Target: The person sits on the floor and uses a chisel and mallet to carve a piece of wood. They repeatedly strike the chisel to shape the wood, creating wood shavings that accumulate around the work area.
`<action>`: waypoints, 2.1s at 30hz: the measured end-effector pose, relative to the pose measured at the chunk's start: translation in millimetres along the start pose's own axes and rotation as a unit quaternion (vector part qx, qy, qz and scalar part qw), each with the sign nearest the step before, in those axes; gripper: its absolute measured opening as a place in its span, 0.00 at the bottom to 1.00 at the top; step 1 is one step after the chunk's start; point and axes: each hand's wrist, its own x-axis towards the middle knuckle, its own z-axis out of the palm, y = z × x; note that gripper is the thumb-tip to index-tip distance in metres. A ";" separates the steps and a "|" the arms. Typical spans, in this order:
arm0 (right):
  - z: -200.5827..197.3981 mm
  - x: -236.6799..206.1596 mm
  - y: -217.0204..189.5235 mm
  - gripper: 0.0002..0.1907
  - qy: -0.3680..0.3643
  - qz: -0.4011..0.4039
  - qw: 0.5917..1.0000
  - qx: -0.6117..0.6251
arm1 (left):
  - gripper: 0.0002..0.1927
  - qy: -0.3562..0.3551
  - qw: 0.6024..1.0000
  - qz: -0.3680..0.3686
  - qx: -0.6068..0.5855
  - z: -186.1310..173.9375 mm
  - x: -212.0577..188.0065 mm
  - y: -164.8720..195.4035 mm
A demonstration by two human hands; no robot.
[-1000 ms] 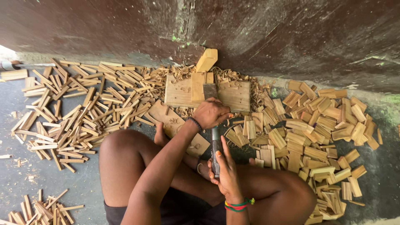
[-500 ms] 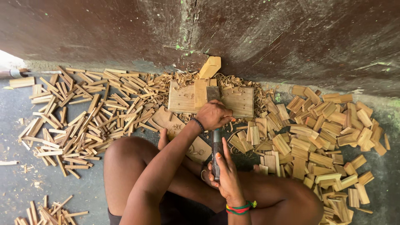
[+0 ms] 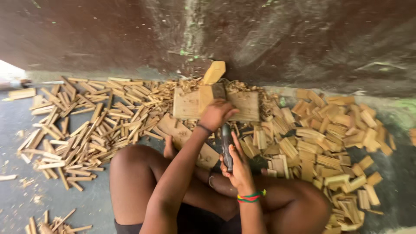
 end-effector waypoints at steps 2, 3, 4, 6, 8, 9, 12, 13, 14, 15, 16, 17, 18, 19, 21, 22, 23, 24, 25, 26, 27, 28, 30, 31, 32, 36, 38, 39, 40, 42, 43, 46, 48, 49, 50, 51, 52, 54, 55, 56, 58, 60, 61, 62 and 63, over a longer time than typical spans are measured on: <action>-6.5 -0.5 -1.1 0.32 -0.014 -0.033 0.999 0.012 | 0.08 -0.017 0.999 0.031 -0.003 -4.6 -9.9 1.7; -9.0 -4.3 -1.0 0.33 -0.012 -0.042 0.999 0.008 | 0.06 -0.025 0.999 0.042 -0.002 -9.1 -13.6 3.4; -10.6 -7.2 -0.7 0.33 -0.011 -0.049 0.999 0.006 | 0.07 -0.011 0.999 0.050 0.001 -15.3 -15.7 3.1; -13.3 -12.9 -0.6 0.33 0.034 -0.059 0.998 -0.003 | 0.12 0.010 0.998 0.064 0.007 -30.4 -20.7 3.2; -18.6 -19.4 -1.2 0.33 0.082 -0.056 0.995 -0.013 | 0.17 0.019 1.000 -0.002 0.002 -47.7 -26.1 2.2; -22.0 -20.7 -2.4 0.33 0.100 -0.056 0.993 -0.018 | 0.19 0.026 0.999 -0.032 0.001 -55.7 -25.7 0.4; -34.9 -23.0 -4.3 0.33 0.129 -0.053 0.990 -0.025 | 0.27 0.028 0.996 -0.061 0.066 -66.6 -21.3 0.3; -39.0 -23.2 -4.1 0.33 0.135 -0.052 0.989 -0.027 | 0.28 0.022 0.994 -0.070 0.078 -66.8 -18.8 0.6; -42.5 -23.3 -3.1 0.33 0.135 -0.058 0.989 -0.033 | 0.28 0.017 0.993 -0.080 0.090 -65.6 -16.1 1.0; -45.3 -23.9 -1.2 0.34 0.135 -0.063 0.988 -0.039 | 0.28 0.011 0.991 -0.091 0.101 -63.3 -14.0 1.9; -47.8 -24.4 0.8 0.34 0.136 -0.067 0.987 -0.045 | 0.26 0.005 0.989 -0.095 0.117 -60.5 -12.0 2.2; -48.9 -24.9 3.2 0.34 0.140 -0.068 0.986 -0.052 | 0.24 -0.002 0.986 -0.099 0.134 -58.5 -10.6 2.2; -49.8 -25.1 5.5 0.34 0.143 -0.069 0.985 -0.059 | 0.23 -0.008 0.983 -0.104 0.151 -55.9 -9.7 2.5; -50.3 -25.4 7.2 0.34 0.146 -0.069 0.985 -0.065 | 0.22 -0.015 0.982 -0.108 0.157 -54.3 -9.5 2.7; -51.0 -24.7 8.5 0.34 0.144 -0.072 0.985 -0.066 | 0.22 -0.033 0.978 -0.116 0.173 -53.8 -12.1 3.4; -51.1 -24.3 8.9 0.35 0.142 -0.073 0.985 -0.067 | 0.21 -0.029 0.976 -0.119 0.181 -53.6 -14.8 5.1; -51.2 -23.7 8.6 0.35 0.142 -0.072 0.985 -0.066 | 0.20 -0.022 0.974 -0.121 0.190 -53.6 -17.3 7.1; -51.1 -23.0 8.4 0.35 0.141 -0.071 0.985 -0.064 | 0.20 -0.015 0.972 -0.121 0.201 -54.3 -18.4 7.9; -51.1 -23.1 8.3 0.35 0.143 -0.069 0.985 -0.062 | 0.19 -0.012 0.972 -0.123 0.199 -54.6 -19.4 9.0; -50.8 -22.9 8.2 0.35 0.140 -0.068 0.986 -0.059 | 0.19 -0.009 0.973 -0.125 0.196 -54.4 -19.9 10.3; -50.6 -23.6 8.5 0.35 0.139 -0.066 0.986 -0.059 | 0.19 -0.006 0.973 -0.129 0.190 -53.6 -20.2 11.7; -50.8 -24.0 8.0 0.36 0.139 -0.066 0.986 -0.061 | 0.19 -0.006 0.974 -0.126 0.190 -51.9 -19.0 12.3; -50.4 -25.3 7.9 0.36 0.142 -0.066 0.986 -0.065 | 0.18 -0.002 0.975 -0.119 0.189 -48.0 -16.0 11.9; -50.0 -25.5 7.8 0.36 0.143 -0.066 0.985 -0.067 | 0.17 -0.003 0.975 -0.125 0.187 -45.8 -14.3 10.9; -49.9 -25.6 7.2 0.36 0.140 -0.067 0.986 -0.064 | 0.16 -0.005 0.974 -0.130 0.184 -43.1 -13.4 9.8; -48.5 -24.4 5.5 0.37 0.135 -0.066 0.987 -0.054 | 0.17 -0.014 0.974 -0.158 0.163 -35.2 -12.3 1.3; -48.5 -25.0 4.9 0.36 0.135 -0.068 0.987 -0.052 | 0.18 -0.013 0.977 -0.157 0.141 -33.9 -13.3 -3.7; -48.7 -25.9 4.8 0.36 0.136 -0.069 0.987 -0.053 | 0.18 -0.011 0.979 -0.157 0.129 -34.2 -13.9 -6.0; -49.6 -27.0 4.2 0.36 0.135 -0.070 0.987 -0.054 | 0.17 -0.005 0.981 -0.157 0.116 -34.8 -14.3 -8.0; -51.0 -30.0 3.4 0.36 0.125 -0.070 0.989 -0.046 | 0.17 0.007 0.984 -0.157 0.090 -38.8 -14.7 -12.0; -51.6 -31.8 2.7 0.35 0.121 -0.069 0.989 -0.042 | 0.18 0.012 0.985 -0.151 0.085 -41.6 -15.0 -13.4; -51.0 -34.0 1.1 0.34 0.125 -0.066 0.989 -0.041 | 0.23 0.018 0.987 -0.135 0.081 -50.8 -13.5 -17.3; -49.2 -35.5 0.1 0.34 0.126 -0.065 0.989 -0.043 | 0.28 0.007 0.987 -0.136 0.086 -54.6 -12.7 -17.4; -47.9 -37.1 0.0 0.34 0.127 -0.065 0.989 -0.044 | 0.29 0.013 0.987 -0.137 0.083 -55.7 -12.7 -17.0; -46.9 -39.7 -0.1 0.34 0.123 -0.069 0.989 -0.046 | 0.31 0.018 0.987 -0.138 0.080 -56.0 -12.8 -16.2; -45.7 -43.5 0.4 0.34 0.120 -0.073 0.989 -0.049 | 0.33 0.023 0.987 -0.140 0.076 -55.8 -12.7 -15.5; -44.8 -48.1 1.0 0.34 0.118 -0.077 0.989 -0.050 | 0.33 0.021 0.986 -0.143 0.080 -54.9 -12.4 -14.7; -42.0 -59.5 4.0 0.34 0.134 -0.066 0.987 -0.053 | 0.32 0.020 0.985 -0.147 0.089 -52.9 -10.3 -14.2; -40.7 -65.8 5.5 0.34 0.143 -0.062 0.986 -0.056 | 0.33 0.026 0.984 -0.152 0.084 -52.2 -9.1 -14.2; -39.6 -71.8 6.9 0.34 0.143 -0.061 0.986 -0.051 | 0.33 0.032 0.984 -0.157 0.077 -51.4 -7.8 -14.2; -36.1 -81.2 9.2 0.35 0.142 -0.060 0.987 -0.043 | 0.34 0.044 0.983 -0.164 0.069 -49.5 -6.3 -12.3; -32.7 -85.8 9.5 0.35 0.143 -0.065 0.986 -0.060 | 0.35 0.052 0.980 -0.175 0.073 -49.3 -8.1 -9.9; -30.4 -87.5 9.9 0.35 0.142 -0.065 0.985 -0.069 | 0.38 0.060 0.981 -0.174 0.056 -49.8 -10.3 -8.4; -28.6 -88.3 9.8 0.35 0.138 -0.065 0.986 -0.073 | 0.41 0.069 0.982 -0.172 0.040 -49.5 -11.9 -6.9; -26.8 -88.3 9.3 0.35 0.135 -0.067 0.986 -0.075 | 0.45 0.079 0.982 -0.168 0.025 -49.0 -12.4 -5.7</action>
